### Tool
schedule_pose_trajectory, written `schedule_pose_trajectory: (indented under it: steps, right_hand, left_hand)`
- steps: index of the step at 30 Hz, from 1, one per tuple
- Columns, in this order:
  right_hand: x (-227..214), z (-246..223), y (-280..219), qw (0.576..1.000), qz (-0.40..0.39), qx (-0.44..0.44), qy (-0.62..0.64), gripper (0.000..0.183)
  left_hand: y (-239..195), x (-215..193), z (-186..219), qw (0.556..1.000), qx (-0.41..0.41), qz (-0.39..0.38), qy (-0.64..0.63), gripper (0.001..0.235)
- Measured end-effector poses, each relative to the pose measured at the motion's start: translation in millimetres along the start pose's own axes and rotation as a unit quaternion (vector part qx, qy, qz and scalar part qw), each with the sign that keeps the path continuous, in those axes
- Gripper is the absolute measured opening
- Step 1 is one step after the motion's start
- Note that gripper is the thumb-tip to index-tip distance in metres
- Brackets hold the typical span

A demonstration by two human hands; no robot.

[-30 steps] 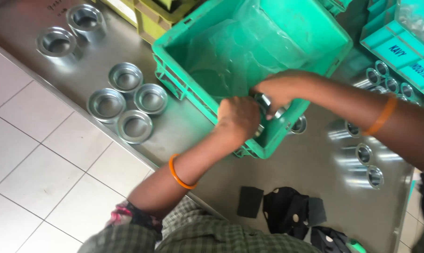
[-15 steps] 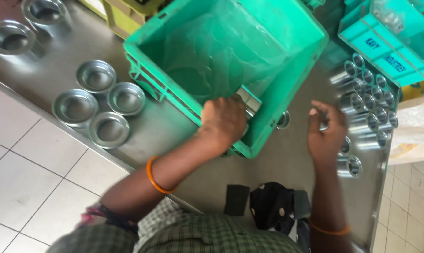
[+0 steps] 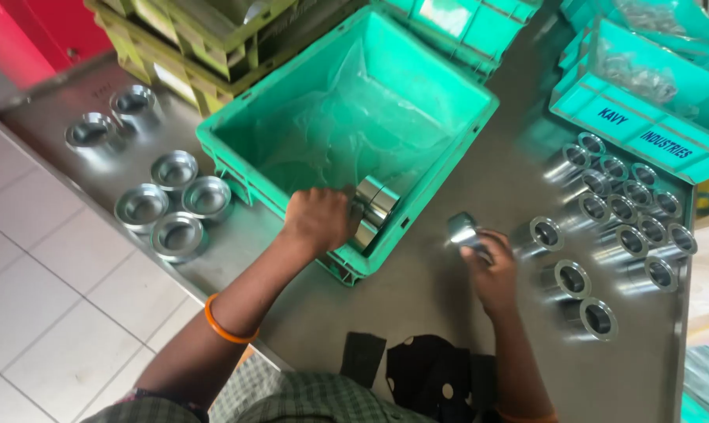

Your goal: Inspecting and cleaning cylindrical metal parts on a stainless steel workstation.

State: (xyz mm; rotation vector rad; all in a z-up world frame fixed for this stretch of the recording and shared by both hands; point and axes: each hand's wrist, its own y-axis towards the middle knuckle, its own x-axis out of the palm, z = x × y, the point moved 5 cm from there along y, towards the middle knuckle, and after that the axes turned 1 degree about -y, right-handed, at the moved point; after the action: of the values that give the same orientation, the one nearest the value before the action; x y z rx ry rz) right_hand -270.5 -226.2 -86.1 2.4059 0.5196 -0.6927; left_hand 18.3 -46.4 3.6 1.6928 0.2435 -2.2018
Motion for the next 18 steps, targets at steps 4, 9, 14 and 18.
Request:
schedule_pose_trajectory:
  steps: [4, 9, 14, 18]
  right_hand:
    - [-48, -42, 18, 0.987, 0.019, 0.107, 0.115, 0.029]
    - [-60, -144, 76, 0.985, -0.055, -0.162, 0.028, 0.036]
    - [7, -179, 138, 0.920, -0.200, -0.293, -0.165, 0.037]
    - [84, -158, 175, 0.820, -0.473, -0.153, -0.283, 0.031]
  left_hand:
    - [2, -2, 2, 1.000, -0.001, -0.027, 0.008, 0.045]
    - [0, -10, 4, 0.999, -0.017, -0.029, 0.009, 0.046]
    - [-2, -6, 4, 0.999, -0.001, 0.035, 0.000, 0.045]
    - [-5, -10, 6, 0.999, -0.009, 0.049, -0.001, 0.046]
